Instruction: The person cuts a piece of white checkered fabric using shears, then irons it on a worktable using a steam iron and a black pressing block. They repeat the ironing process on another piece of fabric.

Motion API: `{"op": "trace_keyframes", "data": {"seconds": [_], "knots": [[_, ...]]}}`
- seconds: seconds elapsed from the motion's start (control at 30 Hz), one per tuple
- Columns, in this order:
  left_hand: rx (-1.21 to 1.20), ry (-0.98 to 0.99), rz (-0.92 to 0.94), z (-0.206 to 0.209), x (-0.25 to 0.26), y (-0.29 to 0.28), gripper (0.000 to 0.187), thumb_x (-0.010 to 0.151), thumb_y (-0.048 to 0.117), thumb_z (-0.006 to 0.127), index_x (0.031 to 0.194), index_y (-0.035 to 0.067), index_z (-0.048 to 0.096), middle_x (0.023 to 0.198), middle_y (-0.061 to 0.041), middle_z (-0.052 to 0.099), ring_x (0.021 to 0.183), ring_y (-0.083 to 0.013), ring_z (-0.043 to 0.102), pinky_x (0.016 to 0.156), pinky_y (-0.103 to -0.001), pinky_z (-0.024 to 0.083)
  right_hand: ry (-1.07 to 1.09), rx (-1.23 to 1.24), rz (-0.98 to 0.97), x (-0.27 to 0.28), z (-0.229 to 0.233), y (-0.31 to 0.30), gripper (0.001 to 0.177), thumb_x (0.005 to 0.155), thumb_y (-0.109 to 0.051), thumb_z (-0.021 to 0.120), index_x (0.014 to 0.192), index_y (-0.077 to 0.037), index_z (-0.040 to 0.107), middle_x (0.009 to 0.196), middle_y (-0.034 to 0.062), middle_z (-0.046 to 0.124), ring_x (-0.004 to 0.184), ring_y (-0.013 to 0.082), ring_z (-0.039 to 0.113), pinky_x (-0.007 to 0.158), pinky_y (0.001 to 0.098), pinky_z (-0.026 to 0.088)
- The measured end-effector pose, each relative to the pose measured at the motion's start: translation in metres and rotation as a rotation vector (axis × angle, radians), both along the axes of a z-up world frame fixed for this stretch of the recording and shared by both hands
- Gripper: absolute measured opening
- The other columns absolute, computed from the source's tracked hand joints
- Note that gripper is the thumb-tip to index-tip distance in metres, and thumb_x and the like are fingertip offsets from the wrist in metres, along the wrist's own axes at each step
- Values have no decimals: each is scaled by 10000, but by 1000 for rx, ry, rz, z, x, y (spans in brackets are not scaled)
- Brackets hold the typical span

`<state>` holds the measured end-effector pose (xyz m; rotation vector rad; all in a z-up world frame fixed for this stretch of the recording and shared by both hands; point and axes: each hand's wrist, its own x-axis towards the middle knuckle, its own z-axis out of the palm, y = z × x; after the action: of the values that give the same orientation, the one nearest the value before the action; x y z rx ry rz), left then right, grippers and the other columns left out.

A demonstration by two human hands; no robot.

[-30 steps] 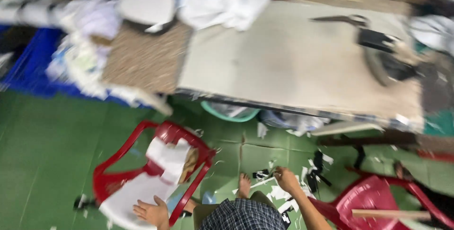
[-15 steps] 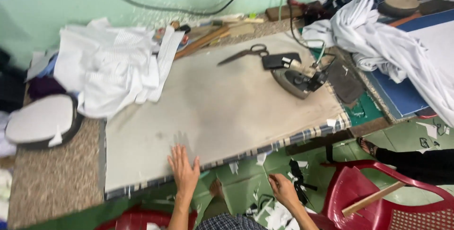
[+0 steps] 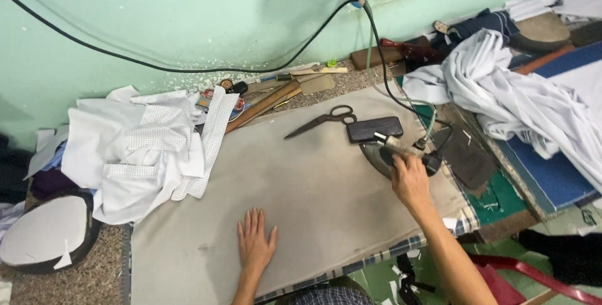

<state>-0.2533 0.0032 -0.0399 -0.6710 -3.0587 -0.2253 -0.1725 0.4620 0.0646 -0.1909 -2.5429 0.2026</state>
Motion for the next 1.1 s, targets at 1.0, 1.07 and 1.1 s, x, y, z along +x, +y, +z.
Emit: {"op": "trace_keyframes", "data": {"seconds": [1.0, 1.07, 1.1], "knots": [[311, -207, 259, -15, -238, 293, 292, 773, -141, 556, 1005, 3, 661, 1023, -206, 659, 906, -471, 684, 727, -561, 563, -518, 201, -119, -223, -61, 104, 197, 1029, -256, 536, 945, -78, 517, 754, 105, 646, 568, 358, 677, 479, 454, 508], [304, -254, 249, 8, -234, 303, 503, 1007, 473, 561, 1078, -9, 687, 992, -216, 678, 879, -425, 665, 738, -526, 528, -540, 228, -181, -233, -63, 105, 258, 1029, -338, 586, 1010, -85, 543, 834, 99, 704, 648, 345, 734, 526, 438, 537], [301, -251, 259, 16, -220, 307, 503, 1007, 473, 561, 1078, -9, 687, 992, -216, 678, 879, -425, 665, 738, -526, 528, -538, 226, -171, -237, -62, 104, 258, 1029, -338, 586, 1010, -85, 543, 834, 99, 704, 648, 345, 734, 526, 438, 537]]}}
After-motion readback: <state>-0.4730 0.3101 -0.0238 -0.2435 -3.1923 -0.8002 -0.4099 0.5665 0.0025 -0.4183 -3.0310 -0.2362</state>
